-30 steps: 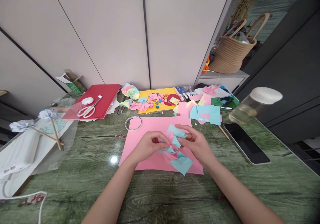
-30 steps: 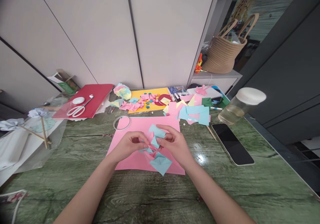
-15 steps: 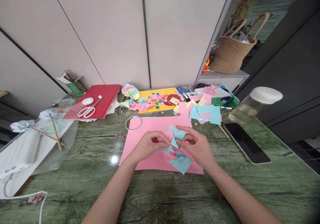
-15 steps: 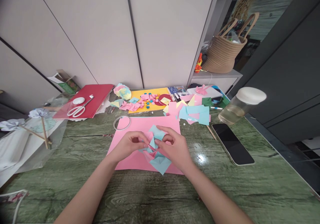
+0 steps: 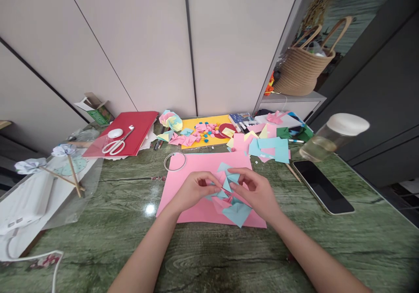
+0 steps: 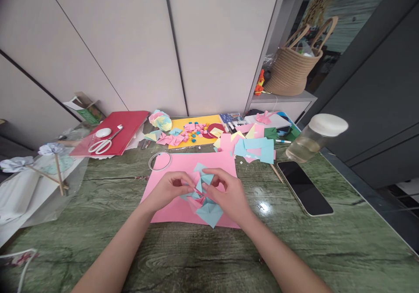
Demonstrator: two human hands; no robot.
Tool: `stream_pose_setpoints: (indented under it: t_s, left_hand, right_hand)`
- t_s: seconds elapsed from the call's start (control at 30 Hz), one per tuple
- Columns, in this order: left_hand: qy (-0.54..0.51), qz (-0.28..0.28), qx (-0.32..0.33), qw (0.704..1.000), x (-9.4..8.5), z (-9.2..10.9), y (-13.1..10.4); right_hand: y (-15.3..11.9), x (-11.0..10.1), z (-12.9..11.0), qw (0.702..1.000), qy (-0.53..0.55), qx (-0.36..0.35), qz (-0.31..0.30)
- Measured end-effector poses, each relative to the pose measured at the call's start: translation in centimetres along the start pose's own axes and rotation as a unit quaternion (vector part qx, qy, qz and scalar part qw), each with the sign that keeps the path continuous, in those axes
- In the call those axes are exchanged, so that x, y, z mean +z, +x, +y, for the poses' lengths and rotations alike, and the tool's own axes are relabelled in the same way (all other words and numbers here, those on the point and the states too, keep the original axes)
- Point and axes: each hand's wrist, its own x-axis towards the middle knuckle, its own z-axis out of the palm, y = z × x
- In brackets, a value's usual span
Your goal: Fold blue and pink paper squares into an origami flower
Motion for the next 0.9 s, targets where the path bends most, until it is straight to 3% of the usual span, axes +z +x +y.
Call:
stream_pose_setpoints:
  t_s: [0.13, 0.9]
  left_hand:
    - [-0.007, 0.001, -0.004, 1.0, -0.07, -0.04, -0.01]
    - [-0.048, 0.017, 0.039, 0.998, 0.12, -0.02, 0.19]
  right_hand:
    - [-0.02, -0.27, 0.05, 1.0, 0.013, 0.001, -0.013]
    - [-0.62, 0.54, -0.15, 0.998, 0.002, 0.017, 0.065]
